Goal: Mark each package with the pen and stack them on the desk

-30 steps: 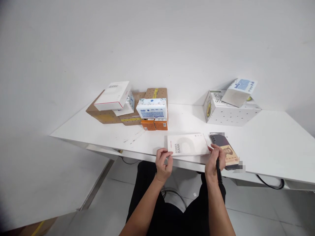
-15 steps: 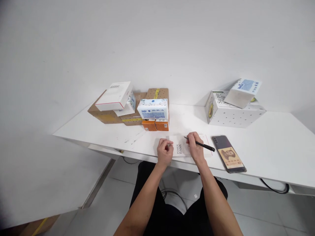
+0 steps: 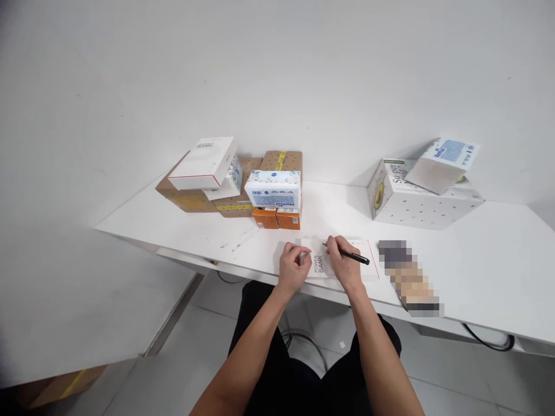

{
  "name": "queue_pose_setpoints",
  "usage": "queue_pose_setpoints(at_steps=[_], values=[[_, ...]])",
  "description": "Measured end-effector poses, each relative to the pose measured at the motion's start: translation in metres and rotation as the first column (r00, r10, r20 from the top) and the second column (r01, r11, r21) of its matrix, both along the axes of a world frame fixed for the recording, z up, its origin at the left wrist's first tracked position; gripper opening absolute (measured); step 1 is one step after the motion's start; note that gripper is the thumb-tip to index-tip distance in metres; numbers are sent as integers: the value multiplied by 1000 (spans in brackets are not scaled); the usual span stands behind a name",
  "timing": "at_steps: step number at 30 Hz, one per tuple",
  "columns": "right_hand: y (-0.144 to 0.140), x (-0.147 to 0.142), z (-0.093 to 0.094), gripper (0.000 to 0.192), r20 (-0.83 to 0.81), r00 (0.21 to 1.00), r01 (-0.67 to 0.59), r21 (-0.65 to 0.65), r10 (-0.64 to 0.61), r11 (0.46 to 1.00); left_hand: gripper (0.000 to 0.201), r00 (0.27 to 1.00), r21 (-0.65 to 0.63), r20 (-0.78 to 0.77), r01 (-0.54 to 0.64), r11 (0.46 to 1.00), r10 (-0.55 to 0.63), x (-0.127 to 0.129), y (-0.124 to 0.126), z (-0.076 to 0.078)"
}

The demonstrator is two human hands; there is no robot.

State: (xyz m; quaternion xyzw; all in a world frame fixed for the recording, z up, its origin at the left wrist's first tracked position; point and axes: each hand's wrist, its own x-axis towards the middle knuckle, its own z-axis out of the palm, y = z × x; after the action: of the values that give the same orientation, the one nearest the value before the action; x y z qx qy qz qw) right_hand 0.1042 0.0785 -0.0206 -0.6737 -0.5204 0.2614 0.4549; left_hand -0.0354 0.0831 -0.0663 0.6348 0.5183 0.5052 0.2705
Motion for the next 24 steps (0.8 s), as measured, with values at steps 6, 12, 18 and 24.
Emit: queue_pose_setpoints(at_steps=[6,12,18,24], values=[[1,-1,-1,38,14,1000,10,0,-10,1000,16,1000,-6,-6,-2,1000,2,0,0,1],[1,-1,1,38,24,1000,15,-14,-15,1000,15,1000,-10,2,2,1000,-2,0,0,0],[2,-1,0,40,43,999,7,-17,-6,1000,16,1000,3,-4,3,1000,-3,0,0,-1],[3,-1,-2,41,60,998,7,-6,-7,1000,16,1000,7,-8,4,1000,-4,0,0,-3]])
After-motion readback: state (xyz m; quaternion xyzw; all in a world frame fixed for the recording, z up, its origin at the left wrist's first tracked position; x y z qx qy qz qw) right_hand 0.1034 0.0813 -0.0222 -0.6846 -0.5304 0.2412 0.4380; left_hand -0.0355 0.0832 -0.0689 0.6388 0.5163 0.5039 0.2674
